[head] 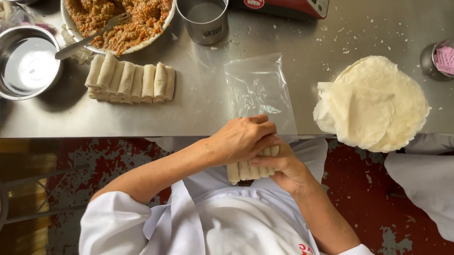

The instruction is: Filling and rolling spring rolls, then packaging multiple finished rolls into plastic sleeves.

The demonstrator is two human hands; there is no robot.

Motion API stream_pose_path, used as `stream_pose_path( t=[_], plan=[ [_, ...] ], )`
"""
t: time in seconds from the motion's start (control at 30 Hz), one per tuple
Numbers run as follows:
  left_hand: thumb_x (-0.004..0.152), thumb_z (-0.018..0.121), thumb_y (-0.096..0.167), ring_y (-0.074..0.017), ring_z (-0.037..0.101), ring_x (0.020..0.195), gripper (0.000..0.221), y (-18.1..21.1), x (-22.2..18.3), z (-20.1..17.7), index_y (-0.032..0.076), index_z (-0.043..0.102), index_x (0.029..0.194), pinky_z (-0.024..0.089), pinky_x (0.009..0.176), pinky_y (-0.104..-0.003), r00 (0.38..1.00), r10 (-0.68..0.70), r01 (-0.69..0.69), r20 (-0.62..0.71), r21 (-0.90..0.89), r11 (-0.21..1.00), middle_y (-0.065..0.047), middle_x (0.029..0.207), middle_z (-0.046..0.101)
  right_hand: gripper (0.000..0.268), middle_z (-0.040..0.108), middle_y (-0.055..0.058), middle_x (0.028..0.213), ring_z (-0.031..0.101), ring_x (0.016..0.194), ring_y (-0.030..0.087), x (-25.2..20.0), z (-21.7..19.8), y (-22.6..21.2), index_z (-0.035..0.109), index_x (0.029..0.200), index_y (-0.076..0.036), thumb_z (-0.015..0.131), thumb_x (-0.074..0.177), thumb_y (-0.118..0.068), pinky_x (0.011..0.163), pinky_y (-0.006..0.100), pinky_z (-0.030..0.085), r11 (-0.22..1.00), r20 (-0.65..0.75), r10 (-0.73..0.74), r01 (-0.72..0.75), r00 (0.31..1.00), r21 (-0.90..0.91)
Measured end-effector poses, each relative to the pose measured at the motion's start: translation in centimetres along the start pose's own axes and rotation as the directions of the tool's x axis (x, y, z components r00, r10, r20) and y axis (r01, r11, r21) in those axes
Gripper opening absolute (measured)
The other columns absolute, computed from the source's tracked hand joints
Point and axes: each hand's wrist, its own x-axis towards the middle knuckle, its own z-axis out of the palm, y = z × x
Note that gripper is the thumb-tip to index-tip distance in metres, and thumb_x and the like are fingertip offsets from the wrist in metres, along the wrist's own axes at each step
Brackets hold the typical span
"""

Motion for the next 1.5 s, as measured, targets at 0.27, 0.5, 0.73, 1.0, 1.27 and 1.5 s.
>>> stream_pose_path(
  t=[0.27,0.5,0.73,1.0,1.27,1.5],
  plan=[
    [0.103,0.061,0.03,-0.0347,0.068,0.07,0.022,1.0,1.6,-3.5,0.009,0.066,0.1,0.056,0.055,-0.038,0.781,0.078,-0.132,-0.619,-0.041,0.99,-0.005,0.078,0.054,0.109,0.052,0.02,0.144,0.058,0.129,0.036,0.0,3.7,0.5,0.015,0.156,-0.014,0.082,0.074,0.011,0.091,0.054,0.065,0.8,-0.012,-0.568,0.549,0.823,-0.243],
    [0.104,0.06,0.037,-0.0374,0.069,0.084,0.03,-3.7,5.0,-7.3,0.011,0.068,0.115,0.057,0.074,-0.048,0.678,0.074,0.136,-0.731,0.224,0.965,-0.015,0.087,0.067,0.098,0.052,0.011,0.141,0.063,0.122,0.031,1.9,1.3,0.2,0.03,0.152,-0.02,0.082,0.075,0.011,0.081,0.052,0.07,0.786,-0.095,-0.607,0.579,0.789,-0.216],
    [0.114,0.034,0.052,-0.0448,0.067,0.079,0.057,-13.0,9.5,-13.6,0.007,0.06,0.092,0.041,0.088,-0.056,0.872,-0.243,0.452,-0.424,0.512,0.73,-0.02,0.077,0.071,0.094,0.048,0.005,0.146,0.051,0.134,0.018,0.3,1.7,-1.6,0.035,0.153,-0.019,0.08,0.075,0.008,0.117,0.037,0.046,0.761,-0.106,-0.636,0.6,0.764,-0.244],
    [0.11,0.048,0.032,-0.0307,0.058,0.11,0.041,0.0,3.8,-10.6,0.006,0.051,0.142,0.051,0.094,-0.047,0.891,0.274,-0.239,-0.361,0.139,0.961,-0.018,0.135,0.063,0.091,0.047,0.003,0.143,0.052,0.127,0.015,0.7,0.2,-1.3,0.037,0.149,-0.019,0.085,0.075,0.004,0.112,0.036,0.048,0.762,-0.04,-0.614,0.578,0.788,-0.292],
    [0.11,0.056,0.02,-0.0185,0.06,0.067,0.024,-1.9,5.3,-11.8,0.002,0.061,0.125,0.053,0.072,-0.038,0.85,0.309,-0.143,-0.426,0.377,0.915,-0.007,0.084,0.07,0.086,0.052,0.006,0.139,0.057,0.124,0.017,0.4,-0.3,-2.5,0.039,0.15,-0.02,0.084,0.08,0.003,0.109,0.034,0.052,0.736,0.016,-0.608,0.572,0.793,-0.362],
    [0.099,0.041,0.005,-0.0417,0.06,0.045,0.028,-15.0,8.4,-13.9,0.021,0.059,0.114,0.04,0.08,-0.063,0.964,0.004,0.199,-0.266,0.732,0.652,-0.011,0.084,0.055,0.086,0.049,0.012,0.143,0.055,0.13,0.024,0.0,-0.2,-3.3,0.036,0.148,-0.018,0.078,0.079,0.011,0.111,0.042,0.053,0.705,-0.046,-0.632,0.55,0.773,-0.448]
  ],
)
